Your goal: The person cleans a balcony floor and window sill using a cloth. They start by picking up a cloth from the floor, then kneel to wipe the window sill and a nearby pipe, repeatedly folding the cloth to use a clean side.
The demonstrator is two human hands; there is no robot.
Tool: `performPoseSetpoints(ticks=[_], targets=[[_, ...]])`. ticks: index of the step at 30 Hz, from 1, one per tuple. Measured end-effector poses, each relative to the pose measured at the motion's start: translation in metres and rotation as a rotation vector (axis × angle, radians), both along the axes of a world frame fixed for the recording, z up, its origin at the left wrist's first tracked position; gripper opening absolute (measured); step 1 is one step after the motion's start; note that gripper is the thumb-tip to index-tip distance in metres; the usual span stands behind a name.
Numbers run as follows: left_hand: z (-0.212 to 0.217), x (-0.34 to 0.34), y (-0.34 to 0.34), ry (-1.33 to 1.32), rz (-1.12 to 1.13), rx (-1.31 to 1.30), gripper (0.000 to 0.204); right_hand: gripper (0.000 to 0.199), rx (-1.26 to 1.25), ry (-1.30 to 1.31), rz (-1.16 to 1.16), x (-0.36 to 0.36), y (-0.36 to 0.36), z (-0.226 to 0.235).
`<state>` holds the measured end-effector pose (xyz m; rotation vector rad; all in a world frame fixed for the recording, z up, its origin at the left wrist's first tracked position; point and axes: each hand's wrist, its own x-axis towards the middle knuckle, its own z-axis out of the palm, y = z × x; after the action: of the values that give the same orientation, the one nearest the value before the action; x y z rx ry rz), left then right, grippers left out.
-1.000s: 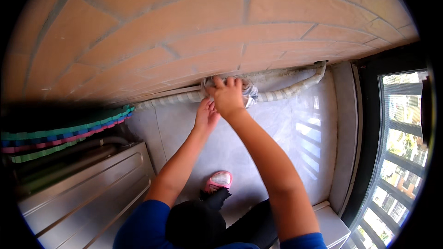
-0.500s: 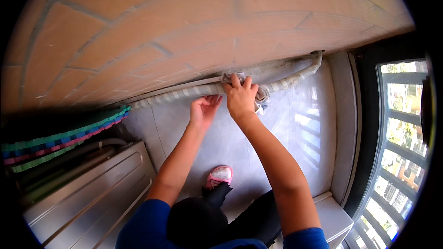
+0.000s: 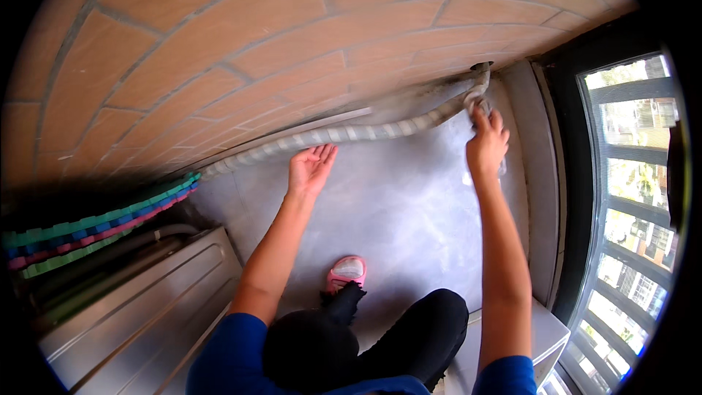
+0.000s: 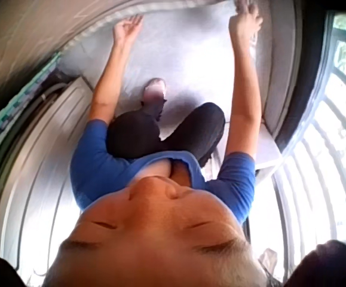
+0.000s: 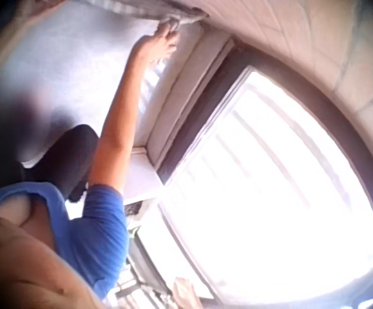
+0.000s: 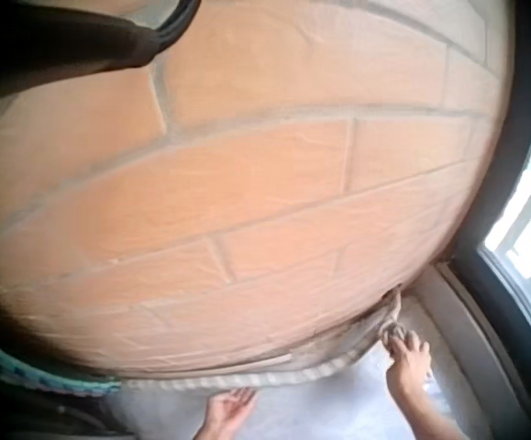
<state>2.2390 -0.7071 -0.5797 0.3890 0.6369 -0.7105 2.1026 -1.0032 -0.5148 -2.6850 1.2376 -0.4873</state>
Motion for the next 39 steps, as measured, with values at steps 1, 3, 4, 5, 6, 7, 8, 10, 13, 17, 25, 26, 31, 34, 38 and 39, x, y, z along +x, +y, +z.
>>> performPoseSetpoints(ticks=[1,3,4,5,6,7,8,10,13,17,25,26,31,34,38,39], targets=[[-0.001,0.001,-0.002,-0.026,-0.004,0.006,0.058,0.047,0.014,-0.001,0.116,-0.006,0.014,-0.001],[-0.007,-0.003,-0.006,-0.042,-0.005,0.001,0.059,0.047,0.023,0.02,0.342,-0.01,0.062,-0.002],[-0.01,-0.004,-0.008,-0.042,-0.001,-0.009,0.058,0.046,0.018,0.033,0.454,-0.006,0.086,-0.002],[-0.011,-0.004,-0.009,-0.042,0.002,-0.015,0.058,0.047,0.064,0.036,0.539,0.0,0.101,-0.006],[-0.01,-0.004,-0.007,-0.033,-0.012,-0.01,0.058,0.047,0.117,0.04,0.626,0.003,0.114,-0.009],[-0.008,-0.003,-0.003,-0.025,-0.019,0.0,0.058,0.047,0.17,0.028,0.594,0.002,0.123,-0.008],[-0.005,-0.002,0.0,-0.016,-0.027,0.008,0.058,0.047,0.222,0.017,0.561,0.0,0.133,-0.007],[-0.001,0.001,0.006,0.005,0.01,0.093,0.059,0.048,0.285,0.035,0.542,-0.014,0.147,-0.007],[0.001,0.004,0.005,0.018,0.01,0.113,0.06,0.051,0.261,0.146,0.583,-0.043,0.157,-0.016],[-0.001,0.001,-0.012,0.046,-0.041,0.049,0.055,0.057,0.154,0.302,0.616,-0.068,0.17,-0.038],[0.011,0.008,-0.042,0.213,-0.059,0.07,0.051,0.052,0.329,0.119,0.469,-0.057,0.134,-0.032],[0.013,0.007,-0.041,0.205,-0.063,0.043,0.052,0.052,0.277,0.092,0.457,-0.051,0.129,-0.033],[0.018,0.008,-0.038,0.278,-0.064,0.044,0.045,0.05,0.195,0.075,0.599,-0.034,0.137,-0.057],[0.019,0.006,-0.031,0.257,-0.078,0.024,0.048,0.044,0.283,-0.178,0.638,-0.011,0.144,-0.077],[0.025,0.006,-0.03,0.263,-0.103,-0.026,0.049,0.033,0.145,-0.018,0.726,0.009,0.17,-0.078],[0.026,0.007,-0.031,0.286,-0.09,0.007,0.048,0.033,0.137,-0.005,0.695,0.012,0.172,-0.078]])
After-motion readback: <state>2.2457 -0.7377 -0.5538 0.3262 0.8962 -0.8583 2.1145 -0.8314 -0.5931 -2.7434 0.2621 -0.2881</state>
